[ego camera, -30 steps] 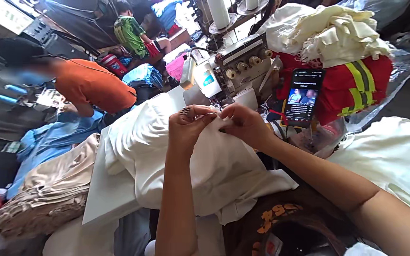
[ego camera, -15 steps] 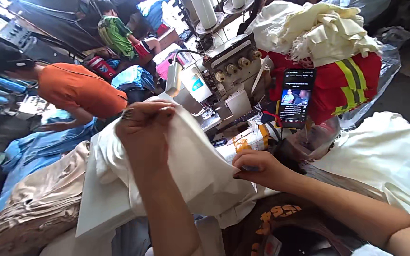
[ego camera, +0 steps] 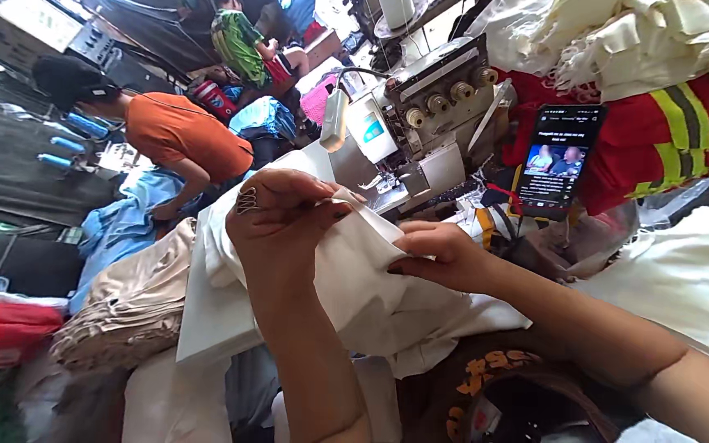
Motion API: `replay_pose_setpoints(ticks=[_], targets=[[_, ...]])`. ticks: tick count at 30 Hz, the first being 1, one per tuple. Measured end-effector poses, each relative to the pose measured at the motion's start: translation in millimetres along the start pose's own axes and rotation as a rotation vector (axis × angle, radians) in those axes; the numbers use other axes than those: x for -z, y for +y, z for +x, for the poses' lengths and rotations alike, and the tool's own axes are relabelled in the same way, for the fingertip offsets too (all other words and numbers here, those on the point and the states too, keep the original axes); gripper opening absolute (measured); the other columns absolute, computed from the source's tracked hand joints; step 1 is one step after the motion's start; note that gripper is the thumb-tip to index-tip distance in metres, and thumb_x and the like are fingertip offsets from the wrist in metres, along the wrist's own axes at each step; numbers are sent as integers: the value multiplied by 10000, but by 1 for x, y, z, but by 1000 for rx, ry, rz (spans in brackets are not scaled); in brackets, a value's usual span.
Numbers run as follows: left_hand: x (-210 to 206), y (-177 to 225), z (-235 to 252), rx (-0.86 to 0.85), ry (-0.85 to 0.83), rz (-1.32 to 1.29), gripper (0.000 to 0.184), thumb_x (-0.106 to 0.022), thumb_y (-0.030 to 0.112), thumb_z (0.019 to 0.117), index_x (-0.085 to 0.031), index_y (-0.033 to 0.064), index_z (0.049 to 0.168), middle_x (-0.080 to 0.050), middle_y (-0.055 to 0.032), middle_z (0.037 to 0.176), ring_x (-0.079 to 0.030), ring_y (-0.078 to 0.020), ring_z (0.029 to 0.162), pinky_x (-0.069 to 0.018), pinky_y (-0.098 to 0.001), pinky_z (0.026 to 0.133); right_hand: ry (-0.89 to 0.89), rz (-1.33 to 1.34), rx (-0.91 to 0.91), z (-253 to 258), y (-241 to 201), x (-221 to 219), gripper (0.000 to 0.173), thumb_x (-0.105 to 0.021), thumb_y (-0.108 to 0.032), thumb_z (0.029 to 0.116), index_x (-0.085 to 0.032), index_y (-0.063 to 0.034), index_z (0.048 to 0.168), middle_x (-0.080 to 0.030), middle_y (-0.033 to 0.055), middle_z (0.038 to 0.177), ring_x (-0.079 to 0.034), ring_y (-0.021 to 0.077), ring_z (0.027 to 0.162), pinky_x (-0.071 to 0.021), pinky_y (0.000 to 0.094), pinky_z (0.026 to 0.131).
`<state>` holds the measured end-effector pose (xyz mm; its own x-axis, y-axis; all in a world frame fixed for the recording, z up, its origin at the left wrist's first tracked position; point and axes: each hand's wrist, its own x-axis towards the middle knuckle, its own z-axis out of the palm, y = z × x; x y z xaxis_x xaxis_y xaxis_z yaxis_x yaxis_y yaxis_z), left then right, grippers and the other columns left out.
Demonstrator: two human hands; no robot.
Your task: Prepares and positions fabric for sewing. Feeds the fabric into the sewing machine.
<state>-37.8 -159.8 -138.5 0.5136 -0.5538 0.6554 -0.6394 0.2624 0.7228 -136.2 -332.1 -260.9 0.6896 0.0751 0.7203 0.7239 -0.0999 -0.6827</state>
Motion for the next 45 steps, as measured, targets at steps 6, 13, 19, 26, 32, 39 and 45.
replay_pose_setpoints(ticks=[6,13,19,26,32,39,45], targets=[[2,-63,7,211,90,264,258,-738,-34,851,-616,68,1055,-722,69,934,-701,-37,857,-605,-265,804,-241,132,-340,-80,41,0,218,-621,-111,997,-729,64,926,-698,117,880,-646,81,854,-530,230,804],[-21,-153,-30,319,80,649,162,-808,71,842,-703,40,963,-638,-80,1019,-602,-97,817,-531,-240,735,-21,205,-810,-121,49,-6,233,-743,-149,904,-711,-11,1089,-717,42,1018,-678,34,913,-580,246,847],[-69,-126,-68,167,101,1212,190,-645,190,1008,-772,76,1091,-687,-157,1192,-613,-366,1158,-481,-543,979,-157,173,-851,-135,47,-16,135,-721,-117,915,-742,10,952,-718,79,927,-664,66,855,-556,272,814],[-106,-123,-83,219,45,1319,380,-545,117,1035,-643,159,1400,-638,-80,1383,-553,-283,1316,-418,-484,1083,-100,368,-840,-152,23,2,79,-747,-94,894,-758,-22,926,-740,-20,886,-669,-35,840,-560,169,778],[-91,-130,-71,182,107,1160,248,-546,165,1055,-696,45,1213,-713,-119,1223,-650,-294,1182,-488,-465,1034,-44,386,-798,-138,27,0,115,-698,-109,944,-743,-3,945,-727,-13,900,-659,-31,848,-555,172,789],[-40,-140,-28,438,-135,965,332,-471,216,1085,-586,-2,1308,-644,-200,1302,-605,-363,1247,-439,-571,1072,-6,292,-721,-107,45,3,167,-677,-158,973,-728,-9,915,-683,-22,855,-604,-46,802,-503,149,735],[-15,-183,26,634,-171,1096,416,-475,253,1064,-503,10,1401,-685,-270,1151,-659,-458,1122,-494,-648,936,19,250,-711,-77,57,5,193,-659,-174,982,-704,-31,861,-630,-46,793,-556,-45,745,-457,151,688]])
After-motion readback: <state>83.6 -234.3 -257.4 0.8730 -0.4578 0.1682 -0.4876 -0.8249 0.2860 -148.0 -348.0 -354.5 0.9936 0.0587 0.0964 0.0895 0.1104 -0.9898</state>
